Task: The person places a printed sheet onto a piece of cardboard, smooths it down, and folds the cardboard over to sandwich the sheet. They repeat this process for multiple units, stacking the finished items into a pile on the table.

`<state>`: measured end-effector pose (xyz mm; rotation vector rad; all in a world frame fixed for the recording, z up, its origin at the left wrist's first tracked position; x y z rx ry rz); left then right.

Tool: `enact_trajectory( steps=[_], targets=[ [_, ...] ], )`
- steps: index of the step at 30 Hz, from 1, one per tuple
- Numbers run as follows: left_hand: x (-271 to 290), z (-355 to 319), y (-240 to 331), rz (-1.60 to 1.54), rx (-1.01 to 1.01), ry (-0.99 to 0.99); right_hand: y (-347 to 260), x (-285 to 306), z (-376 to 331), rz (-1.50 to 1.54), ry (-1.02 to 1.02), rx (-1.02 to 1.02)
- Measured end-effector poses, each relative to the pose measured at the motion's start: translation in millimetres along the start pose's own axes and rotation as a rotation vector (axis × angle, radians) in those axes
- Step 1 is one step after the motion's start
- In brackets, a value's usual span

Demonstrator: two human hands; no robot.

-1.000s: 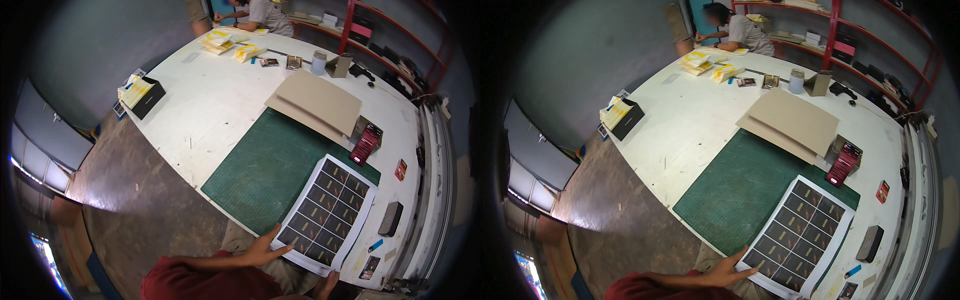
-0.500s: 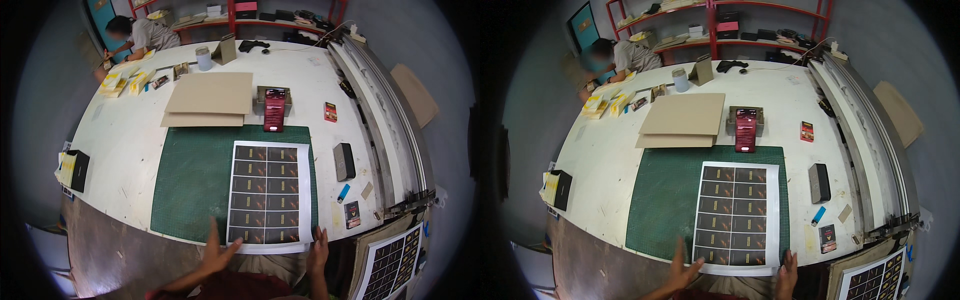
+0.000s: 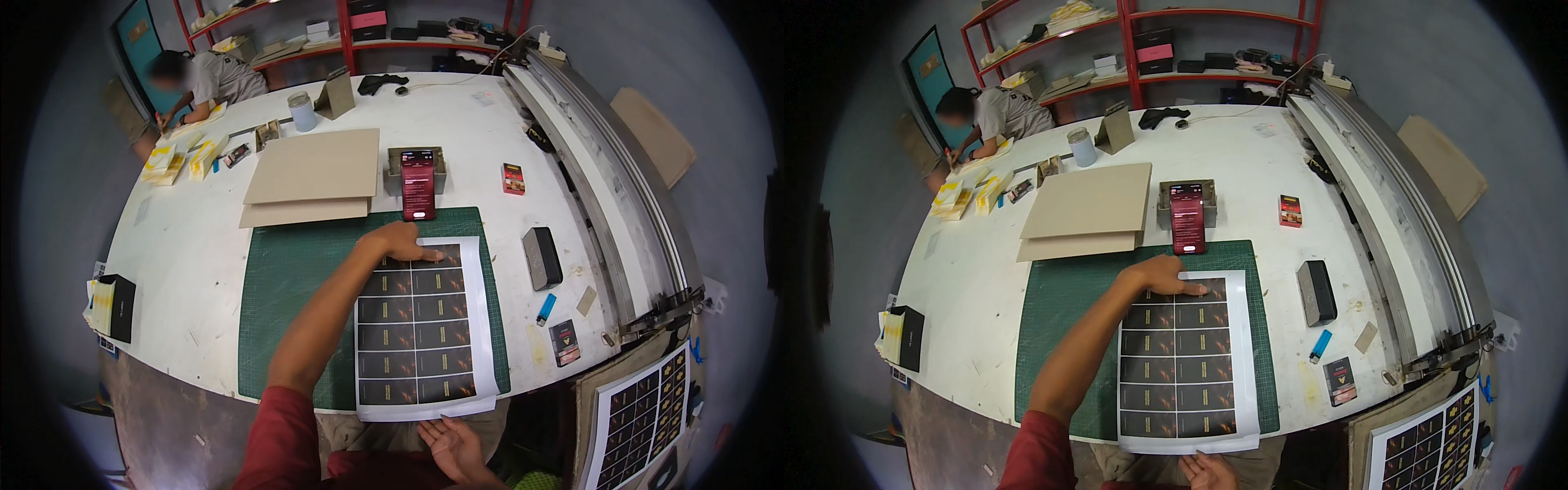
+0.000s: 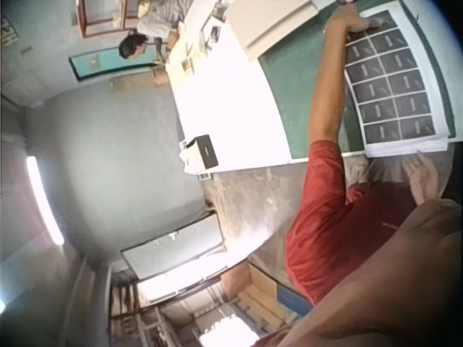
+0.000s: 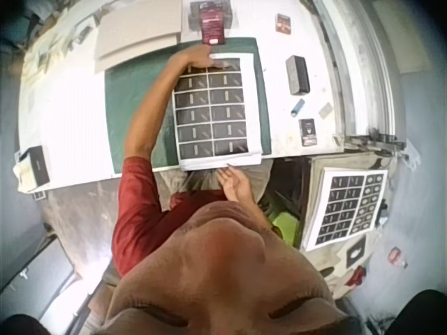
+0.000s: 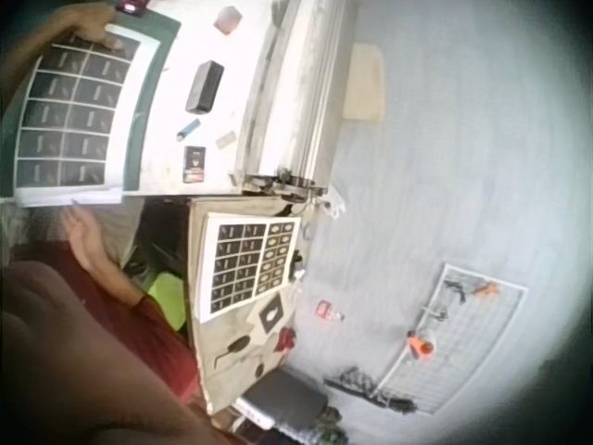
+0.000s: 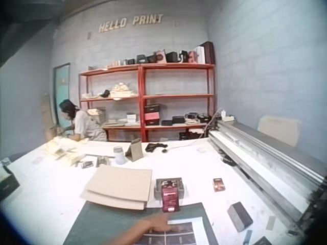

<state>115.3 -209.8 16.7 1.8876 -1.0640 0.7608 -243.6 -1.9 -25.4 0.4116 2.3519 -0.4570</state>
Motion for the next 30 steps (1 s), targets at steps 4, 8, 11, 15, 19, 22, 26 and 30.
enact_trajectory(
  steps=[4, 8, 11, 15, 19, 22, 26, 30],
  targets=[
    [-6, -10, 6, 0.079, 0.011, 0.092, -12, -31, -2, 0.091, 0.012, -0.016],
    [-7, -11, 10, 0.099, 0.014, 0.121, -20, -51, -10, 0.073, 0.053, 0.016],
    [-3, -13, 9, 0.073, 0.025, 0.079, -29, -70, -6, 0.114, 0.024, 0.022],
    [-1, -9, 6, 0.041, 0.006, 0.087, -33, -88, -11, 0.084, 0.049, 0.044],
    [-3, -9, 6, 0.048, 0.005, 0.074, -33, -85, -10, 0.093, 0.048, 0.046],
    [-4, -8, 4, 0.056, -0.016, 0.076, -27, -68, -8, 0.073, 0.061, 0.031],
    [-11, -11, -2, 0.008, -0.121, 0.241, -4, -11, -13, 0.233, 0.050, 0.030],
    [2, -12, 3, -0.058, -0.155, 0.130, -5, -19, -10, 0.241, -0.003, 0.065]
  ],
)
Point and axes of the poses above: each hand's wrist, its own z-axis towards the middle knuckle, its own x-axis out of the back of the hand, y = z × x, the point moved 2 cm from there along z, towards the middle knuckle, and after that the axes turned 5 degrees about z, right-handed, at the moved point
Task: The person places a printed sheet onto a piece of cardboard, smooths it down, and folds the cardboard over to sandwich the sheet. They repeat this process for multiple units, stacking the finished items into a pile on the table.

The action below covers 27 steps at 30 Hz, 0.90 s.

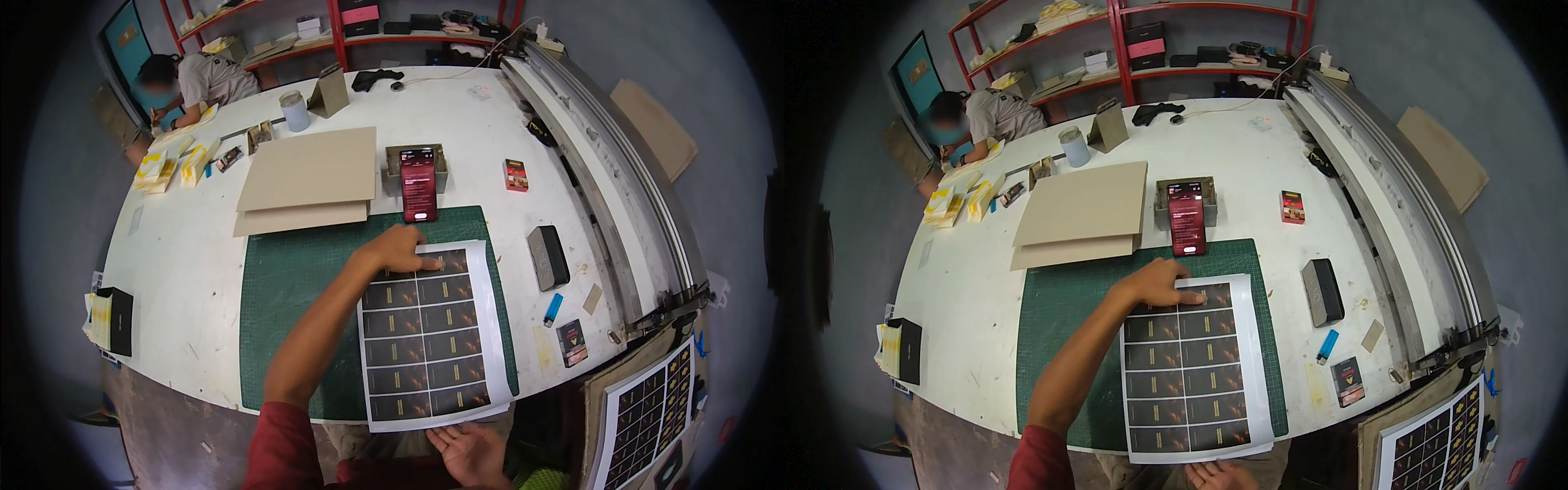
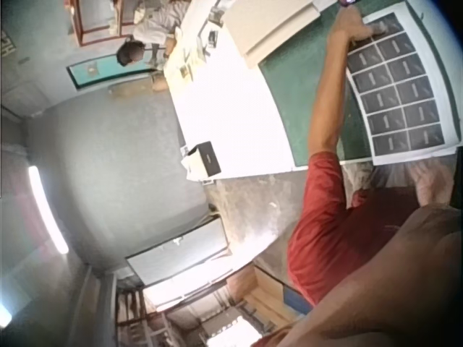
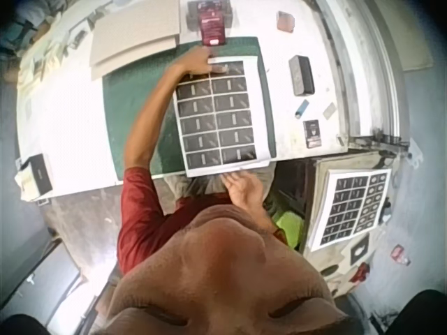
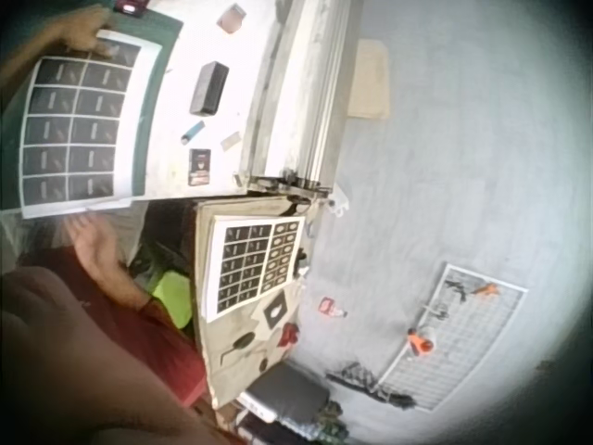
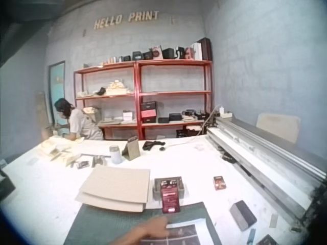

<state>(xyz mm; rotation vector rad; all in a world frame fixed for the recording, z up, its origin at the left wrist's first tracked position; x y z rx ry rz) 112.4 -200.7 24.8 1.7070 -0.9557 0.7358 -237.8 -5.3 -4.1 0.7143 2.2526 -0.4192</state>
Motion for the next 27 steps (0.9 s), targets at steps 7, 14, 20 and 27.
enact_trajectory(
  steps=[7, 14, 20, 27],
  targets=[
    [-5, -1, -7, 0.098, -0.016, 0.155, -1, -22, -4, 0.007, -0.008, -0.039],
    [-3, -5, 3, 0.127, -0.002, 0.099, -5, -49, -8, -0.161, -0.072, -0.056],
    [-9, -6, -4, 0.138, -0.026, 0.166, -19, 7, -31, -0.427, -0.072, -0.015],
    [-14, -27, 19, 0.274, 0.005, 0.351, -168, 21, -137, -1.736, 0.607, 1.353]
  ],
)
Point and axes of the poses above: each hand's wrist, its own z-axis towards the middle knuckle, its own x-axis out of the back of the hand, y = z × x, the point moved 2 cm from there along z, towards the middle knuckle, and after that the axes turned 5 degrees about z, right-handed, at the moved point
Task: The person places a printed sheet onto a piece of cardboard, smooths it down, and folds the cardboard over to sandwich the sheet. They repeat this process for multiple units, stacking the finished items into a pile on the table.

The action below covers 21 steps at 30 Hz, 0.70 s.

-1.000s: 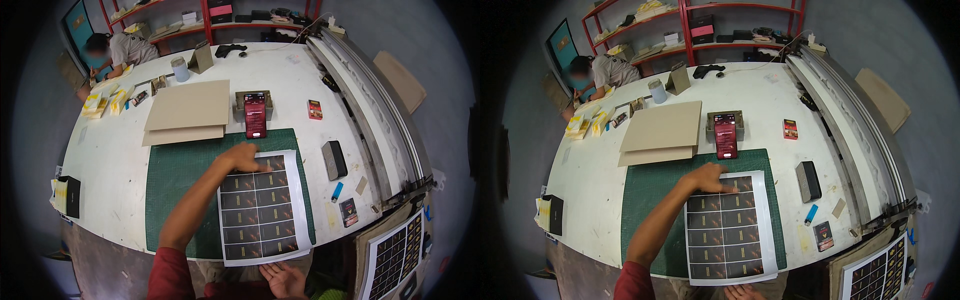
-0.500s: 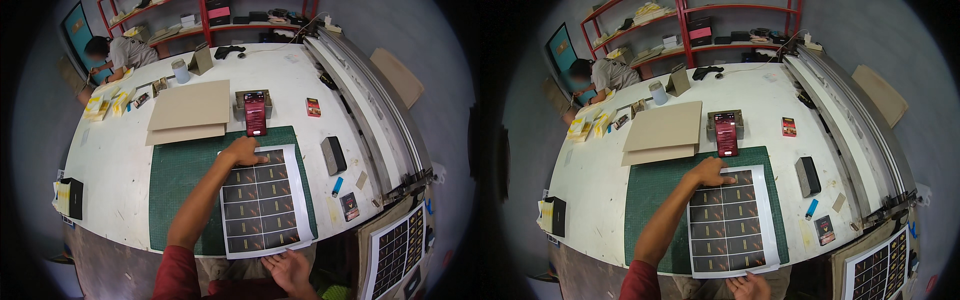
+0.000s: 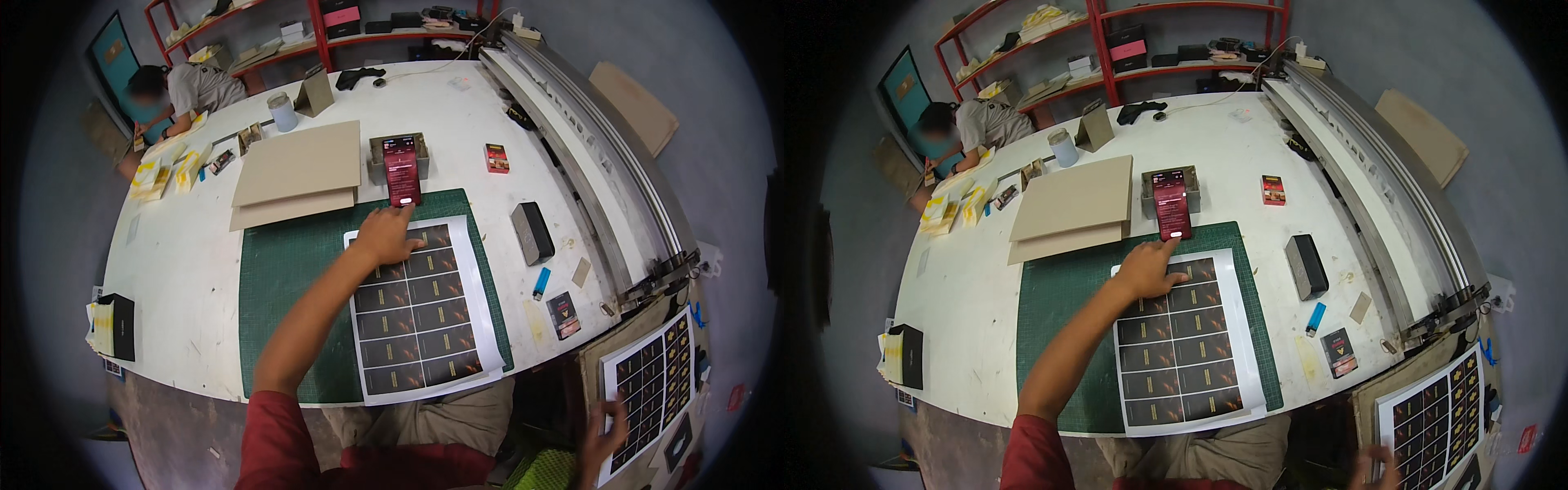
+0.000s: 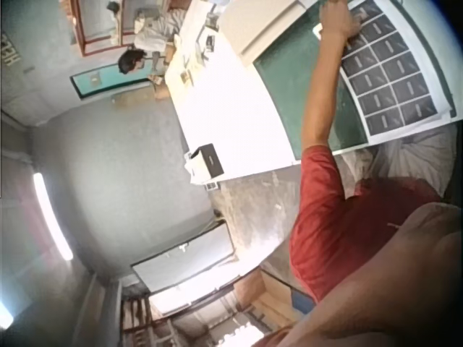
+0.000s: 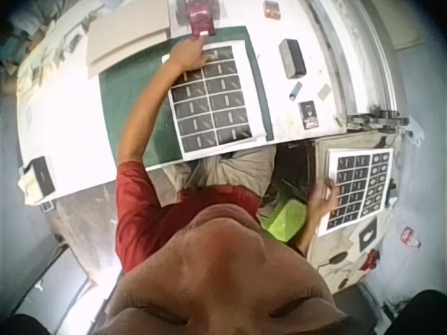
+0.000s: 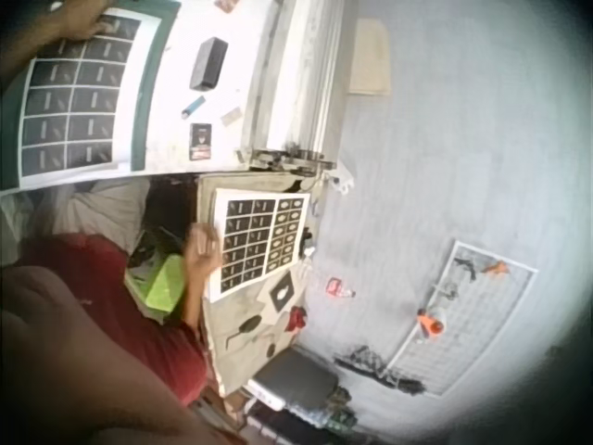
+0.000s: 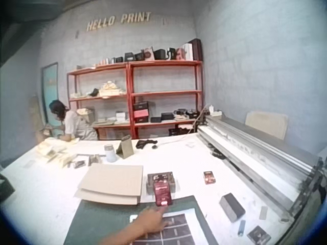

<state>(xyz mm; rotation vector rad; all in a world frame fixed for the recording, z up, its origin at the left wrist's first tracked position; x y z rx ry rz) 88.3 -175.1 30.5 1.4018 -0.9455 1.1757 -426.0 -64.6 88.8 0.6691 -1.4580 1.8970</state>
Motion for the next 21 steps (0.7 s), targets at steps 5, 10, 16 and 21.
enact_trajectory(
  steps=[5, 10, 16, 21],
  targets=[
    [-32, -20, 16, 0.141, -0.157, 0.295, 66, 38, 2, -0.572, 0.002, 0.146],
    [-47, -19, 6, 0.111, -0.130, 0.172, 80, 39, 12, -0.392, -0.226, 0.004],
    [-38, -23, 17, 0.208, -0.137, 0.180, 60, 50, 31, -0.391, -0.222, -0.179],
    [-45, -55, 62, 0.180, -0.254, 0.186, 69, 59, 42, -0.288, -0.358, -0.085]
  ],
)
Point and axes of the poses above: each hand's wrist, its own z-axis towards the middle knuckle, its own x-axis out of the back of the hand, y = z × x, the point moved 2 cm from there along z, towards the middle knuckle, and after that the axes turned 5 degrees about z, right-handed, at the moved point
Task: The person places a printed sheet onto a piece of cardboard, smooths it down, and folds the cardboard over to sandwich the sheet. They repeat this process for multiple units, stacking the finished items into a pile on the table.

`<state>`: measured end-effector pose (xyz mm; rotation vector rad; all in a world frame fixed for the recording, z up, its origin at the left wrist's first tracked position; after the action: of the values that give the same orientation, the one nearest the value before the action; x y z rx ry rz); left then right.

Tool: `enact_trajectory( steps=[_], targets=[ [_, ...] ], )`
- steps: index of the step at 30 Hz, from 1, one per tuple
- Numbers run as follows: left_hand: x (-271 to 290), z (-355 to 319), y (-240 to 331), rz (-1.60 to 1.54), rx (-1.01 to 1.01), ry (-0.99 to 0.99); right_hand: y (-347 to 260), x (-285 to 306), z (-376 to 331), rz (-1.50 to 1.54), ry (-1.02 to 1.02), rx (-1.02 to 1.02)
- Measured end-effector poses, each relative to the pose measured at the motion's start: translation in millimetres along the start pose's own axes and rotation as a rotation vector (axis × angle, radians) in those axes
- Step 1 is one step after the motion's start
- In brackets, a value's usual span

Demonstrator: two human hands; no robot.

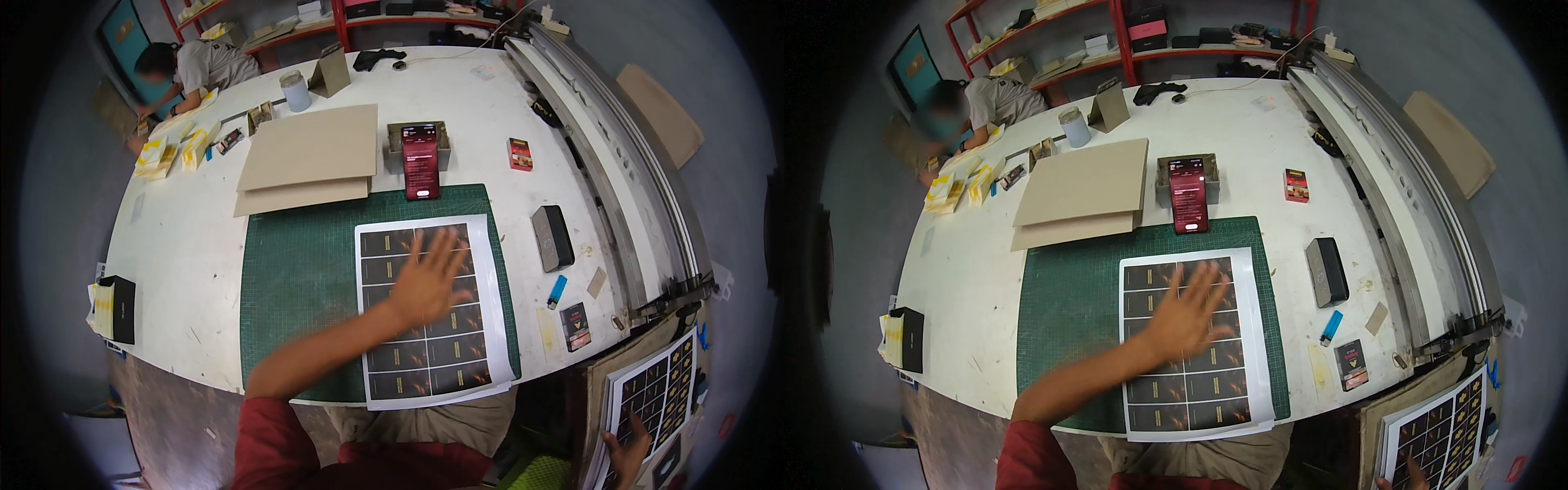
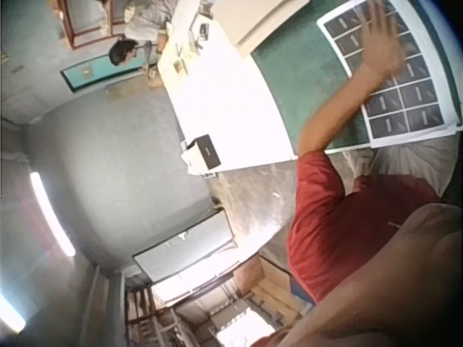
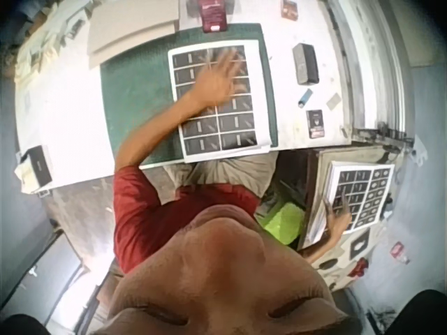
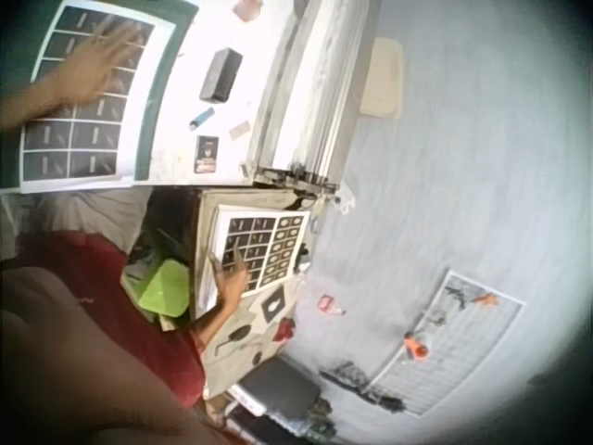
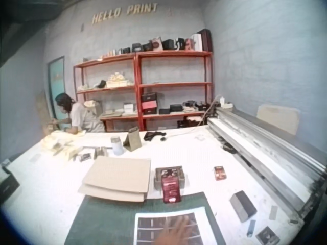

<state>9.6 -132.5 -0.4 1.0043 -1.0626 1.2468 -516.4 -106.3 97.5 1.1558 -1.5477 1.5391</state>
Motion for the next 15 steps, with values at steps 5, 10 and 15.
enact_trajectory(
  steps=[5, 10, 15],
  targets=[
    [13, -23, 72, -0.232, -0.158, -0.110, -12, 15, 7, 0.061, -0.191, -0.180],
    [11, -25, 95, -0.301, -0.152, -0.164, 17, 20, -3, -0.113, -0.122, -0.135],
    [13, -24, 101, -0.277, -0.126, -0.176, -14, 14, -1, -0.110, -0.116, -0.119]
  ],
)
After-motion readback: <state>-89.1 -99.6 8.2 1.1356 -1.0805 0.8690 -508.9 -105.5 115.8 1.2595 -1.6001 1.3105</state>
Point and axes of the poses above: each hand's wrist, its own z-axis towards the middle knuckle, its own x-axis out of the back of the hand, y = z × x, the point moved 2 cm from there along z, towards the middle knuckle, and after that the axes turned 5 degrees about z, right-handed, at the moved point
